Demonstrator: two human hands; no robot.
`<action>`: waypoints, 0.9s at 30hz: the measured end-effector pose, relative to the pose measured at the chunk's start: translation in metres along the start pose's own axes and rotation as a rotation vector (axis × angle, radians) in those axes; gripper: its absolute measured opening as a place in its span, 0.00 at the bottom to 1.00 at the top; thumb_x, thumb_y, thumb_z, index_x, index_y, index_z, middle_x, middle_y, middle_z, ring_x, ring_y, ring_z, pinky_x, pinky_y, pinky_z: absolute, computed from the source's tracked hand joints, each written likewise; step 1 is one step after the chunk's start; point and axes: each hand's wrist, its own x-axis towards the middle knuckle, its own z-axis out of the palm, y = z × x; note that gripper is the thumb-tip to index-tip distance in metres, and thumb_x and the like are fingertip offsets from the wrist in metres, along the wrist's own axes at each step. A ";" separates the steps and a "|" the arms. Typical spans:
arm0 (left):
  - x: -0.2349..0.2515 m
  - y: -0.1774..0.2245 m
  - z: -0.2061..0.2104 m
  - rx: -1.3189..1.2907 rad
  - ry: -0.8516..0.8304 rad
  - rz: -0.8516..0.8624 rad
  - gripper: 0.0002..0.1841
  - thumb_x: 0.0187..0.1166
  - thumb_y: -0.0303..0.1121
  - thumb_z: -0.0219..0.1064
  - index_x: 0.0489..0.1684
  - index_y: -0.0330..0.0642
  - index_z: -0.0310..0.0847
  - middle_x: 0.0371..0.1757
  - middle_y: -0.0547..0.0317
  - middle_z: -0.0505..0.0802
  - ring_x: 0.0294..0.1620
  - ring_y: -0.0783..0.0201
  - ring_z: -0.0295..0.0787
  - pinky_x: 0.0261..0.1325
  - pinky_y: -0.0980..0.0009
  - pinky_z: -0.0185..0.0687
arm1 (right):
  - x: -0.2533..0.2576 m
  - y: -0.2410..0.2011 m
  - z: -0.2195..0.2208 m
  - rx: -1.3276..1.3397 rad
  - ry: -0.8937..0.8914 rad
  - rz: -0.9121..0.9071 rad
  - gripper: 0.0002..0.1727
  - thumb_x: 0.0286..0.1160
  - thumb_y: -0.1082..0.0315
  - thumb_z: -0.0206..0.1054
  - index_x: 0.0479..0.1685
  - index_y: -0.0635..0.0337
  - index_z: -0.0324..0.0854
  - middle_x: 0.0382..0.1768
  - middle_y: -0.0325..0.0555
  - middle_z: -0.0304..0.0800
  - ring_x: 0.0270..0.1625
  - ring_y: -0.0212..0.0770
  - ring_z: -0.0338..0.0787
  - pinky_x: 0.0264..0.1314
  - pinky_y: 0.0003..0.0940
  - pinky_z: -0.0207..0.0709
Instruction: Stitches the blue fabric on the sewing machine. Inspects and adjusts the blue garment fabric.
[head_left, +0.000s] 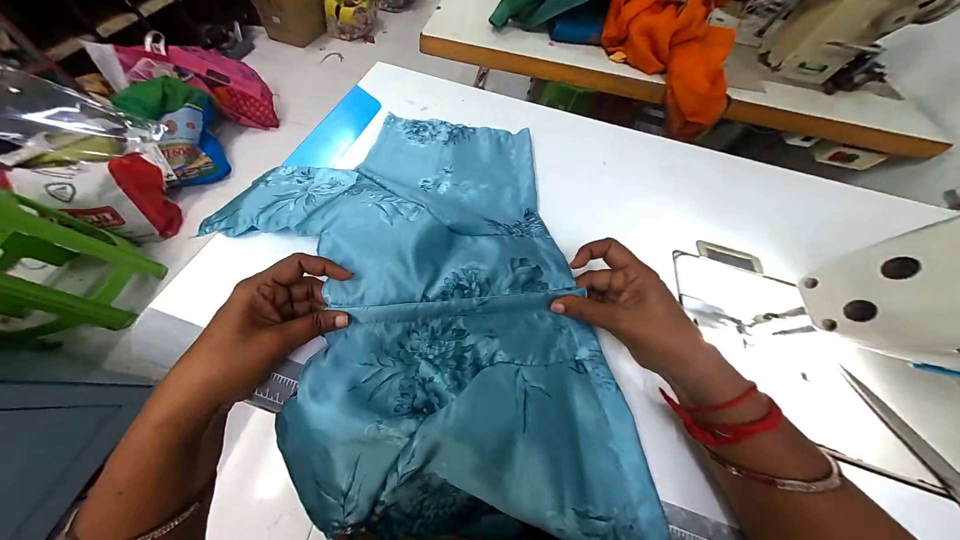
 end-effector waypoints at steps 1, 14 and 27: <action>0.000 0.001 0.001 -0.002 0.004 -0.006 0.24 0.63 0.15 0.70 0.59 0.47 0.81 0.29 0.67 0.93 0.24 0.76 0.88 0.29 0.83 0.85 | 0.000 0.000 0.000 0.003 0.006 -0.006 0.27 0.56 0.82 0.78 0.53 0.51 0.74 0.24 0.31 0.91 0.22 0.23 0.85 0.25 0.15 0.78; 0.002 0.004 0.002 -0.073 -0.016 -0.021 0.28 0.63 0.09 0.71 0.62 0.44 0.77 0.32 0.64 0.95 0.28 0.74 0.92 0.35 0.81 0.89 | 0.000 0.004 0.000 -0.032 0.067 -0.010 0.20 0.58 0.78 0.76 0.47 0.49 0.77 0.22 0.30 0.91 0.23 0.23 0.87 0.26 0.17 0.81; -0.006 0.006 0.005 -0.044 -0.061 0.078 0.29 0.65 0.10 0.74 0.67 0.38 0.74 0.37 0.57 0.92 0.32 0.70 0.90 0.38 0.78 0.89 | 0.004 0.014 -0.003 -0.080 0.094 -0.007 0.13 0.57 0.71 0.74 0.42 0.49 0.84 0.17 0.25 0.83 0.16 0.19 0.79 0.17 0.13 0.73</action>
